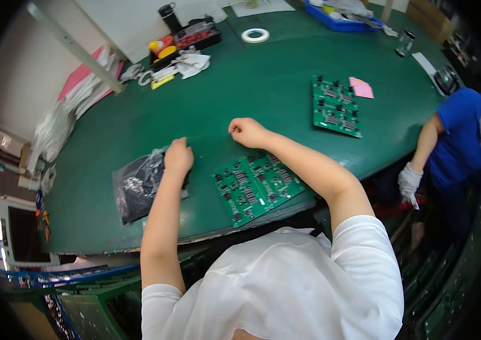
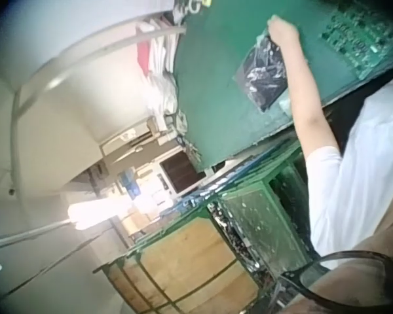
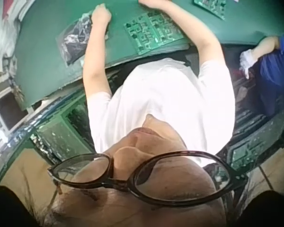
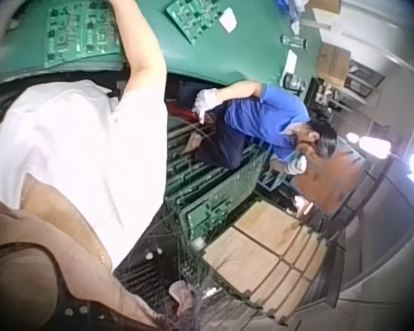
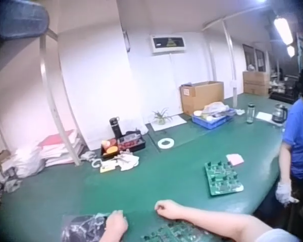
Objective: The person attaches small black caps onto circuit boards by hand, then places the assembled circuit boards onto a rack.
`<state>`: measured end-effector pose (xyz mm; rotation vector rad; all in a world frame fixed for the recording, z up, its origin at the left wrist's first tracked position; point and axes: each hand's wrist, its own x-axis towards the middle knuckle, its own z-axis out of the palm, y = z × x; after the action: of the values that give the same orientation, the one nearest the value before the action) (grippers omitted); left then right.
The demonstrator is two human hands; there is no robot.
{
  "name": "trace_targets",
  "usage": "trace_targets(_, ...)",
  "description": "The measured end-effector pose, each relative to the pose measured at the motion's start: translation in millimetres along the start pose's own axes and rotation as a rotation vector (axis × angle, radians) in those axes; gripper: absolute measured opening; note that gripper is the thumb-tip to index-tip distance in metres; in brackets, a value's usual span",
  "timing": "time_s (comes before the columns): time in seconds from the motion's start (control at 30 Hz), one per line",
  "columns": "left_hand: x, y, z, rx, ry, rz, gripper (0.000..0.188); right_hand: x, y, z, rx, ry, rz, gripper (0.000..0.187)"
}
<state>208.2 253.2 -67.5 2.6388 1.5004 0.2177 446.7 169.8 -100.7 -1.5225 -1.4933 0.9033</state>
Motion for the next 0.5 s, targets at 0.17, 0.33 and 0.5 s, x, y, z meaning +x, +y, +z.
trace_targets(0.17,17.2,-15.9,26.9,0.211,-0.013,0.001,0.018,-92.3,24.4,-63.6,0.231,-0.029,0.203,0.005)
trace_targets(0.33,16.0,-13.5,33.0,0.243,0.005,0.045,0.015,-141.6,40.5,-54.3,0.365,0.049,0.166,0.004)
trace_targets(0.5,-2.7,18.2,19.0,-0.222,0.220,0.181,0.010,-147.5,34.8,-43.2,0.147,0.073,0.070,0.005)
